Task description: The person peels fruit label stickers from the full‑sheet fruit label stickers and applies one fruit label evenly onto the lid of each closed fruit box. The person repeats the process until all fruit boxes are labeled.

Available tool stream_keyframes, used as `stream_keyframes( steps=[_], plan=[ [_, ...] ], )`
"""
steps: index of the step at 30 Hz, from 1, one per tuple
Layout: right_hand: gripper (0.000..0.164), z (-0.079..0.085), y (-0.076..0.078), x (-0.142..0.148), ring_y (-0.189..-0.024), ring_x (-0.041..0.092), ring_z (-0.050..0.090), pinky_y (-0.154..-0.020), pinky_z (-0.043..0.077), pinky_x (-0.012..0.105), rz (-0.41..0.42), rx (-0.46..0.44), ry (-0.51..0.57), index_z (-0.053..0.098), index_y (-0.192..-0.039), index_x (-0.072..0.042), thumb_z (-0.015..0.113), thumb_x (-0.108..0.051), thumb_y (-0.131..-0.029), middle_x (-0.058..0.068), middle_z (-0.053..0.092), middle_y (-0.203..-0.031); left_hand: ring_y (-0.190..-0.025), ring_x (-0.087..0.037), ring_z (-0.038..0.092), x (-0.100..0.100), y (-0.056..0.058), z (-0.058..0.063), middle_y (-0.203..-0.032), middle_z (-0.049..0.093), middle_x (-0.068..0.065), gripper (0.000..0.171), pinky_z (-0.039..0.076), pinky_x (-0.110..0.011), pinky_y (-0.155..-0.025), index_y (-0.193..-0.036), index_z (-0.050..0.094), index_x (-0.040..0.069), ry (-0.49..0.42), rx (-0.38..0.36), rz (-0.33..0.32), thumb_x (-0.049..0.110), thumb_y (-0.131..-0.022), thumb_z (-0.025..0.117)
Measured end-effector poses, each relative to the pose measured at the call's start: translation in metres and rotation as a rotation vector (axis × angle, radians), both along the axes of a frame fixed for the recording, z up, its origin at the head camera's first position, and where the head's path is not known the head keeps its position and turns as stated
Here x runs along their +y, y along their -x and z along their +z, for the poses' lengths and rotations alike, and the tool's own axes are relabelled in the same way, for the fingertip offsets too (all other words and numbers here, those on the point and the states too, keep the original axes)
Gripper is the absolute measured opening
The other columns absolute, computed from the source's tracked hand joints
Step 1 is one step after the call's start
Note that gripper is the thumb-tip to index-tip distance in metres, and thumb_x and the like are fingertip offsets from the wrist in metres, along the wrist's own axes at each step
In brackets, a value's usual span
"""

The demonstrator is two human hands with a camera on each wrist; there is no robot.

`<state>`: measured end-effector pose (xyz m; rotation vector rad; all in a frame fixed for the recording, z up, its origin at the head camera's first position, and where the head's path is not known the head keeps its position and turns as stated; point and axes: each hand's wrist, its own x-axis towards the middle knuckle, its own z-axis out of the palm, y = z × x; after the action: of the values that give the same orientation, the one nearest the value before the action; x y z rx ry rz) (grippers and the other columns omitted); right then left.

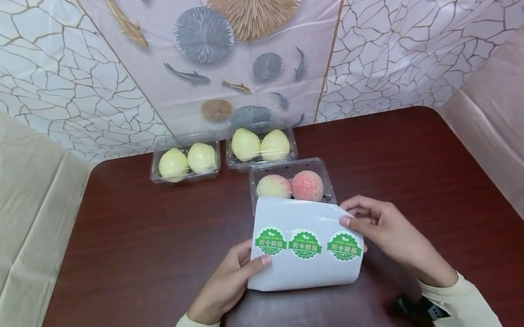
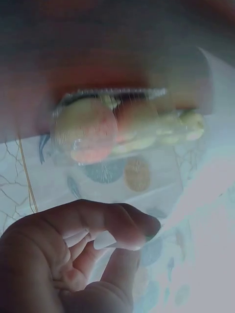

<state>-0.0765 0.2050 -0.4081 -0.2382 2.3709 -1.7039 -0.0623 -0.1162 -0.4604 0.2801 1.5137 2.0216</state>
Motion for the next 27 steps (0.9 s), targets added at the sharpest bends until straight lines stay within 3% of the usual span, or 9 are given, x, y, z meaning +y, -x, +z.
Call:
stream_keyframes(
  steps=[6,13,19,23,27],
  plan=[
    [0.026,0.007,0.002,0.000,-0.070,0.017,0.069,-0.051,0.055,0.033,-0.015,0.022,-0.019,0.065,-0.124,0.001,0.071,-0.011,-0.102,0.016,0.070,-0.102,-0.110,-0.018,0.073,0.009,-0.005,0.003,-0.132,0.071,-0.018,0.052,0.060,-0.033,-0.089,-0.146,0.050,-0.009,0.012,0.046,-0.015,0.005,-0.100,0.070],
    [0.031,0.013,-0.004,-0.001,-0.076,0.017,0.068,-0.061,0.058,0.032,-0.088,0.121,-0.128,0.066,-0.132,-0.009,0.072,-0.016,-0.102,0.015,0.071,-0.108,-0.106,-0.018,0.074,0.011,-0.005,0.004,-0.128,0.073,-0.014,0.048,0.061,-0.033,-0.086,-0.144,0.052,-0.010,0.008,0.076,0.028,0.002,-0.100,0.069],
    [0.039,0.015,-0.016,-0.007,-0.095,0.009,0.063,-0.073,0.055,0.020,-0.189,0.309,-0.269,0.065,-0.136,-0.014,0.076,-0.012,-0.099,0.005,0.067,-0.120,-0.108,-0.020,0.074,0.005,-0.006,0.002,-0.129,0.073,-0.010,0.046,0.061,-0.034,-0.087,-0.143,0.054,-0.006,0.001,0.096,0.083,0.004,-0.100,0.069],
    [0.040,0.016,-0.032,-0.018,-0.088,0.008,0.055,-0.070,0.048,0.016,-0.250,0.450,-0.353,0.069,-0.131,-0.014,0.082,-0.009,-0.093,0.002,0.063,-0.123,-0.111,-0.019,0.073,-0.002,-0.010,0.001,-0.128,0.074,-0.005,0.042,0.061,-0.034,-0.089,-0.140,0.058,-0.001,0.004,0.108,0.126,0.005,-0.101,0.070],
    [0.046,0.018,-0.049,-0.030,-0.084,0.008,0.051,-0.067,0.044,0.016,-0.272,0.528,-0.404,0.070,-0.128,-0.015,0.088,-0.007,-0.086,-0.001,0.063,-0.118,-0.113,-0.015,0.072,-0.008,-0.013,0.000,-0.126,0.075,0.000,0.036,0.060,-0.032,-0.091,-0.137,0.061,0.005,0.011,0.129,0.160,0.004,-0.101,0.069]
  ],
)
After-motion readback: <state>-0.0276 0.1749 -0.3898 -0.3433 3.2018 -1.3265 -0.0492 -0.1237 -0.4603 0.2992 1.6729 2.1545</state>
